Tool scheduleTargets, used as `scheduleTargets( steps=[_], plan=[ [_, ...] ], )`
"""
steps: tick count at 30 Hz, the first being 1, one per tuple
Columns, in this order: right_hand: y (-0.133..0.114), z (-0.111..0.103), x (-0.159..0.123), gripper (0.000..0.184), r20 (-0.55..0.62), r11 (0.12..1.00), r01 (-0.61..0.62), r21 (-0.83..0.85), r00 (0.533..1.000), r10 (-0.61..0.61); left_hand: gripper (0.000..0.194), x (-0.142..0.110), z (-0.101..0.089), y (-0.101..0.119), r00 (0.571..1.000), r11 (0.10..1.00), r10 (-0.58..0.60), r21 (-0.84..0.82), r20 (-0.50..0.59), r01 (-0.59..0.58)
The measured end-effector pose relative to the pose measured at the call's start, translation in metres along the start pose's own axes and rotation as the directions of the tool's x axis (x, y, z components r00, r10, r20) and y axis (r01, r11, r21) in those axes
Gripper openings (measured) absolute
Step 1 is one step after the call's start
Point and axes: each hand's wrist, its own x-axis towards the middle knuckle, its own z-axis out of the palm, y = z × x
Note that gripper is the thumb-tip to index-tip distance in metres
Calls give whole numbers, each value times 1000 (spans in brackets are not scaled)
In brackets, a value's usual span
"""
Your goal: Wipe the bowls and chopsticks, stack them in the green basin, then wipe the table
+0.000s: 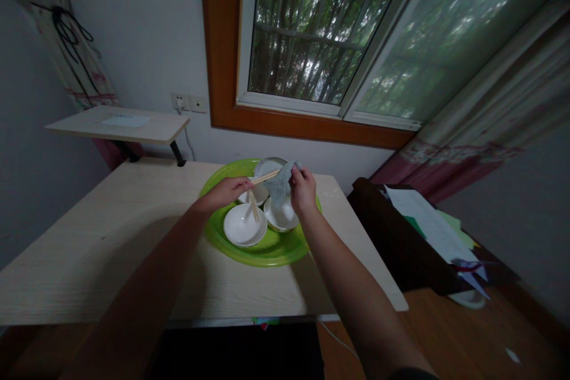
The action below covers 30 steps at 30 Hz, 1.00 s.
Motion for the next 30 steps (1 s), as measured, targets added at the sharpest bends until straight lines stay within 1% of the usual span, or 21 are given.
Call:
scheduleTargets(
  steps=[6, 9, 12, 14, 18, 20, 22, 24, 27, 30],
  plan=[
    [-1, 3, -1, 34, 24, 993, -60, 99, 998, 58, 47, 0, -1, -1, 1000, 1000, 6, -4, -16, -7],
    [-3, 5, -2, 35, 29, 993, -76, 85, 997, 73, 46, -1, -2, 0, 1000, 1000, 4, 9, -19, -4],
    [-3, 5, -2, 36, 19, 997, -58, 54, 998, 57, 45, -1, -3, 0, 1000, 1000, 5, 11, -25, -5],
    [-1, 4, -1, 36, -5, 998, -37, 51, 999, 37, 43, -2, -4, 1, 999, 1000, -1, 19, -35, 1],
    [4, -1, 4, 37, -103, 997, 13, 73, 995, -5, 41, -1, -3, 2, 998, 999, -26, 41, -61, 28],
    [5, -2, 5, 37, -119, 998, 18, 62, 993, -10, 41, -1, -3, 0, 997, 998, -30, 47, -69, 33],
    [5, -1, 4, 38, -94, 998, 3, 57, 996, 2, 41, 0, -2, -1, 996, 999, -31, 41, -81, 34],
    [5, 2, 1, 37, -34, 997, -26, 68, 999, 29, 42, 0, -2, -1, 996, 999, -32, 22, -85, 34],
    [6, 6, -3, 38, 59, 994, -81, 70, 995, 77, 44, 0, -1, 1, 999, 1000, -17, 2, -49, 17],
    [7, 9, -5, 41, 110, 989, -136, 53, 985, 130, 46, 0, -1, 4, 1000, 1000, 5, 9, -17, -5]
  ],
)
